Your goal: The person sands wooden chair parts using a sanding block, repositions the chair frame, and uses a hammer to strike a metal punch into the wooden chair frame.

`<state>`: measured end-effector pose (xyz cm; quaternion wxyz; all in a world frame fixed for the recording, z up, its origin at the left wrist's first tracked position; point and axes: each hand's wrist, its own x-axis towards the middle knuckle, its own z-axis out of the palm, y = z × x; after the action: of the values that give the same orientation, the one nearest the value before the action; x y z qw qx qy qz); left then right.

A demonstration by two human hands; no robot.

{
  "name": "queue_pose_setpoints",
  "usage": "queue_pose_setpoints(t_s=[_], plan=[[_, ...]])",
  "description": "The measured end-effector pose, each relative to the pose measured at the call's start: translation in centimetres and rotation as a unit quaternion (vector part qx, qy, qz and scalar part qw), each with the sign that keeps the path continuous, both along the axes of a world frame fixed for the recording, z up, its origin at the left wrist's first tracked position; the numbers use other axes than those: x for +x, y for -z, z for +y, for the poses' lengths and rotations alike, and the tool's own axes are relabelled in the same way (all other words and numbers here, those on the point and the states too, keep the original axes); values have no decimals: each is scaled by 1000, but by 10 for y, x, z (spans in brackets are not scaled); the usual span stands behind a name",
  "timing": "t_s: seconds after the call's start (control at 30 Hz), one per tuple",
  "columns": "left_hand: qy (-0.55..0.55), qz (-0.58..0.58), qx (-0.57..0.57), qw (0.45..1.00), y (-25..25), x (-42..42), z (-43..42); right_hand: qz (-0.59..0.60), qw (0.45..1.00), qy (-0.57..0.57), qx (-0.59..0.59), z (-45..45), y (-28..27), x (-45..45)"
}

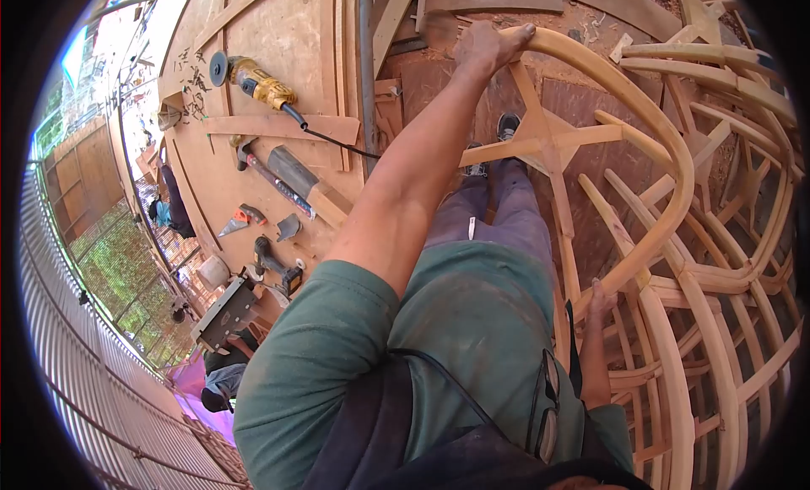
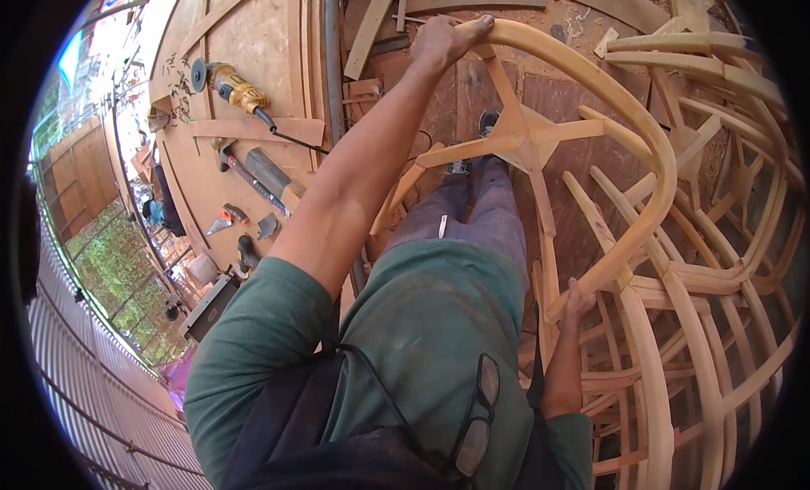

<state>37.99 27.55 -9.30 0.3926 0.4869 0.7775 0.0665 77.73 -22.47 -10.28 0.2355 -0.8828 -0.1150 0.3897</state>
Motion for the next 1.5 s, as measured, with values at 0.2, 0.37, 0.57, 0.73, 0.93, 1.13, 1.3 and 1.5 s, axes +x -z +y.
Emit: queue_pose_setpoints(t_s=[0.2,0.37,0.57,0.73,0.93,1.13,1.3,1.5], plan=[[9,-44,74,996,22,-12,-8,-16,1000,-14,5,-27,30,19],[43,-93,128,986,28,-22,-17,-43,998,-41,-19,-29,29,20],[83,-42,135,986,19,-21,-22,-17,996,-80,-29,-3,-2,9],[94,-42,121,987,15,-25,-22,-23,972,-206,-112,10,-21,13],[67,-64,123,988,33,-24,-18,56,939,-293,-174,62,-29,21],[-90,-106,385,912,11,-36,-109,90,900,-359,-230,116,-42,-1],[-152,-133,412,889,-48,-120,-261,105,853,-423,-286,168,-46,-45],[-373,61,337,862,-73,-242,-419,98,843,-496,-185,237,-48,-107]])
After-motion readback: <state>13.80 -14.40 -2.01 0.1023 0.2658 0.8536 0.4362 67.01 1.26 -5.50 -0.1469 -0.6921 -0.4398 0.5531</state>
